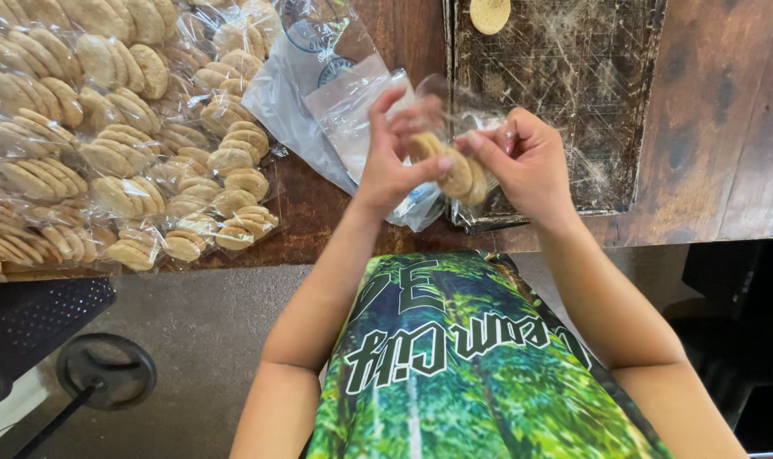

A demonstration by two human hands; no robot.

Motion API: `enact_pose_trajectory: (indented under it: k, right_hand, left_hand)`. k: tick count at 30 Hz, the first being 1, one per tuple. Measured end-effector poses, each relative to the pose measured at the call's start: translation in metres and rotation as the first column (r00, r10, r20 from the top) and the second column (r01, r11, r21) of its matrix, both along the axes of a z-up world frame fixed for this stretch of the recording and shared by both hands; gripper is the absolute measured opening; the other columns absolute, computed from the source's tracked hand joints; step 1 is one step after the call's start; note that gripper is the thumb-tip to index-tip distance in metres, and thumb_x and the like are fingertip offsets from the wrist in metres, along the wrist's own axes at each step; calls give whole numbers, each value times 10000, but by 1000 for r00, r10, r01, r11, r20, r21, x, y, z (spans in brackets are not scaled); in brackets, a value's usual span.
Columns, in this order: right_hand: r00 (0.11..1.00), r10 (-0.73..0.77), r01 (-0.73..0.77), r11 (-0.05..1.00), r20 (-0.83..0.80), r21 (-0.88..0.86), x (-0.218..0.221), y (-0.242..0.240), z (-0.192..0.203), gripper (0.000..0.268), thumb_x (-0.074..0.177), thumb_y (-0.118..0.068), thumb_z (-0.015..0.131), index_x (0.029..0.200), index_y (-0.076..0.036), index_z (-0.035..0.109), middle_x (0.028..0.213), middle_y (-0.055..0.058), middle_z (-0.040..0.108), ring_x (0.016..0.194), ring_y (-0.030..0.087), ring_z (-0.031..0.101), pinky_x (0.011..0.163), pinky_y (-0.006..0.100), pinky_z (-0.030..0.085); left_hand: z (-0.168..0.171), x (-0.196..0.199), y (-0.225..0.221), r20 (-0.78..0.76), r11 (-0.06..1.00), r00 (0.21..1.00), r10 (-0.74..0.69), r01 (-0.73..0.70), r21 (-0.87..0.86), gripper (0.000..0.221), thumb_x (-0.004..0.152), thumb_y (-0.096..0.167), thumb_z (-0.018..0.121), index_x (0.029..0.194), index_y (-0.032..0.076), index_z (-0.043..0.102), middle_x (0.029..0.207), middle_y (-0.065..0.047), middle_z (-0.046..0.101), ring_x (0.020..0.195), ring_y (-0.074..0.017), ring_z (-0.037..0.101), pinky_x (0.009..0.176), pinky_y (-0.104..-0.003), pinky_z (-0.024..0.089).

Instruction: The person picks up baked cookies from a tray by hand and places them into a small plastic bag one at a time.

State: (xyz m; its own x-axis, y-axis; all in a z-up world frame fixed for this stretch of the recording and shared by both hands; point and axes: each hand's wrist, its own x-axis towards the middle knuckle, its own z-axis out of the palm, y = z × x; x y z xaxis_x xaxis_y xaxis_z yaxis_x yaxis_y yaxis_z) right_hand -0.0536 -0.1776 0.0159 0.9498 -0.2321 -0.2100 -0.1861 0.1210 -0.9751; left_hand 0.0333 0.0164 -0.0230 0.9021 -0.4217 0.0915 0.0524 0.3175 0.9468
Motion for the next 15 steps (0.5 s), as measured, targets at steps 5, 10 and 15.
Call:
enact_pose_trajectory:
  k: [5,10,15]
  right_hand:
    - [986,166,-167,982,-10,-91,3,6,31,311,1023,-10,745,950,-73,448,893,58,648,849,97,649,726,239,545]
    - [998,39,-37,999,-41,40,10,11,40,334,964,-15,717,1154,-102,457,937,76,679,763,136,686,661,250,581]
    - [990,60,-66,997,-124,-43,-1,8,13,314,1006,-11,730,1209,-62,497,909,72,657,745,116,624,651,238,511]
  left_hand:
    - [-10,10,36,-230,799,799,-556,590,115,174,971,106,829,1074,-3,741,1032,-114,767,975,-172,704,883,-347,587]
    - [-21,50,109,-137,981,989,-54,78,175,138,1027,189,697,1011,64,642,921,-2,696,843,-103,680,785,-285,573]
    - [-40,121,282,50,320,330,943,-937,141,737,1005,297,614,1526,65,148,1493,-210,402,1308,-315,586,1112,-510,550]
